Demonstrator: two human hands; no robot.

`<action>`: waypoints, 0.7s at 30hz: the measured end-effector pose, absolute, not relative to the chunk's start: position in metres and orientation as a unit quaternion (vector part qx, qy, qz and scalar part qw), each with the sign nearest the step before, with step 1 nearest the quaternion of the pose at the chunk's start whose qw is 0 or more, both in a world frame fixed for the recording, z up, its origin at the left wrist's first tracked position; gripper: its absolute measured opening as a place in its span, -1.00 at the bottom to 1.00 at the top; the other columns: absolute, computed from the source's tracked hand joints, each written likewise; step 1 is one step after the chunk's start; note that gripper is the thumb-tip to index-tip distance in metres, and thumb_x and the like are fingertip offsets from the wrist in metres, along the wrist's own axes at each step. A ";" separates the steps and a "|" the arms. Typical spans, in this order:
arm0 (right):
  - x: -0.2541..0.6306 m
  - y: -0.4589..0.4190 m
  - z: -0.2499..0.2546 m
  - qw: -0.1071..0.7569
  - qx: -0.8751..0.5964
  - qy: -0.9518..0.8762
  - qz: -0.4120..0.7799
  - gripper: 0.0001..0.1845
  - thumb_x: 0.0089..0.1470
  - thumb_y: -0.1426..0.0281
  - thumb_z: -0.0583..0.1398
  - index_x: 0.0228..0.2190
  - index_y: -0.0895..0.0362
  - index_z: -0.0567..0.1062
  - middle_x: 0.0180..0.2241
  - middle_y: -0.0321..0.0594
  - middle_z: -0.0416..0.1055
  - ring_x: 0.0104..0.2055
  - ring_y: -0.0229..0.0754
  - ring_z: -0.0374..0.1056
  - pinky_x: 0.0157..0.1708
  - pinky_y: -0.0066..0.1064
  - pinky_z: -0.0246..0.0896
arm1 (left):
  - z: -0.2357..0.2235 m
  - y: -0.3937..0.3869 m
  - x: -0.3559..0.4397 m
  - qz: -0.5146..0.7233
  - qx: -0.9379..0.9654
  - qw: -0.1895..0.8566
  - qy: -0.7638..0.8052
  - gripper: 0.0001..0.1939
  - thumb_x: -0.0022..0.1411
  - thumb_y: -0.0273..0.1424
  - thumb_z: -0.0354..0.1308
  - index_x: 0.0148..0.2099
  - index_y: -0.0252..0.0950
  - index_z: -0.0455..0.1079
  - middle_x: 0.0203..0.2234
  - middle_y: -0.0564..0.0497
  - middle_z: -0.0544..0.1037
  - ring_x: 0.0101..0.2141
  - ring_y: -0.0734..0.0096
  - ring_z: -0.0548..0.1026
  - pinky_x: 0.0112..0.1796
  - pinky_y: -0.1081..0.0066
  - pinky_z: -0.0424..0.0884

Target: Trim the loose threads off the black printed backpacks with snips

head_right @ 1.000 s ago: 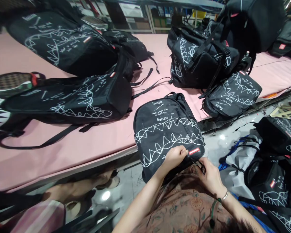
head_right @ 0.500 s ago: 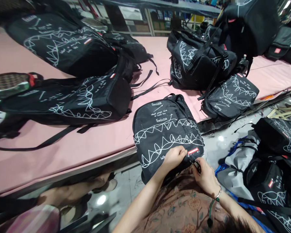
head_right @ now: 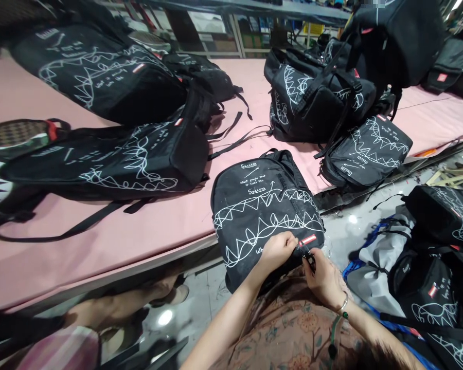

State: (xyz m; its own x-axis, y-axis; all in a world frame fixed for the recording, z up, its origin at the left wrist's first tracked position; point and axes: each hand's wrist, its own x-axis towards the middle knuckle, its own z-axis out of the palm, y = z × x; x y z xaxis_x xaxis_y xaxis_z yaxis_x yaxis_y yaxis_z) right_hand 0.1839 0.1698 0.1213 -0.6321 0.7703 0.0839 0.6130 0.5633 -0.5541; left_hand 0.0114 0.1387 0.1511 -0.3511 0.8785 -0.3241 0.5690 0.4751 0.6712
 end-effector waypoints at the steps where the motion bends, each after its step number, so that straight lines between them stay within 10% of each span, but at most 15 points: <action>1: 0.182 0.169 0.122 0.161 -0.397 -0.873 0.231 -0.77 0.13 0.26 0.02 -0.24 0.14 0.28 -0.45 -0.24 0.39 -0.47 -0.23 0.34 -0.51 -0.45 0.12 | 0.151 0.138 0.013 0.231 0.457 0.333 0.792 -0.77 0.15 -0.34 -0.09 -0.50 -0.32 0.22 -0.53 0.05 0.37 -0.50 0.49 0.26 -0.48 0.45 0.00; 9: 0.180 0.170 0.119 0.176 -0.363 -0.899 0.171 -0.81 0.16 0.32 -0.02 -0.31 0.15 0.31 -0.50 -0.22 0.37 -0.48 -0.18 0.34 -0.53 -0.41 0.04 | 0.148 0.138 0.025 0.256 0.441 0.285 0.811 -0.79 0.18 -0.40 -0.10 -0.49 -0.32 0.20 -0.50 0.02 0.37 -0.44 0.47 0.29 -0.41 0.45 0.06; 18: 0.211 0.222 0.116 0.257 -0.447 -0.748 0.418 -0.68 0.07 0.16 0.09 -0.31 0.20 0.28 -0.60 -0.31 0.20 -0.57 -0.33 0.13 -0.56 -0.51 0.06 | 0.175 0.111 0.031 0.393 0.633 0.408 0.528 -0.77 0.18 -0.45 0.00 -0.12 -0.25 0.37 -0.09 -0.02 0.37 -0.08 0.46 0.30 -0.07 0.50 0.19; 21: 0.212 0.250 0.106 0.243 -0.430 -0.688 0.532 -0.57 0.09 0.08 0.01 -0.25 0.22 0.24 -0.53 -0.26 0.25 -0.57 -0.34 0.11 -0.57 -0.50 0.07 | 0.175 0.113 0.036 0.423 0.616 0.386 0.542 -0.85 0.18 -0.41 0.03 -0.27 -0.27 0.42 -0.15 -0.01 0.42 -0.10 0.45 0.33 -0.05 0.48 0.18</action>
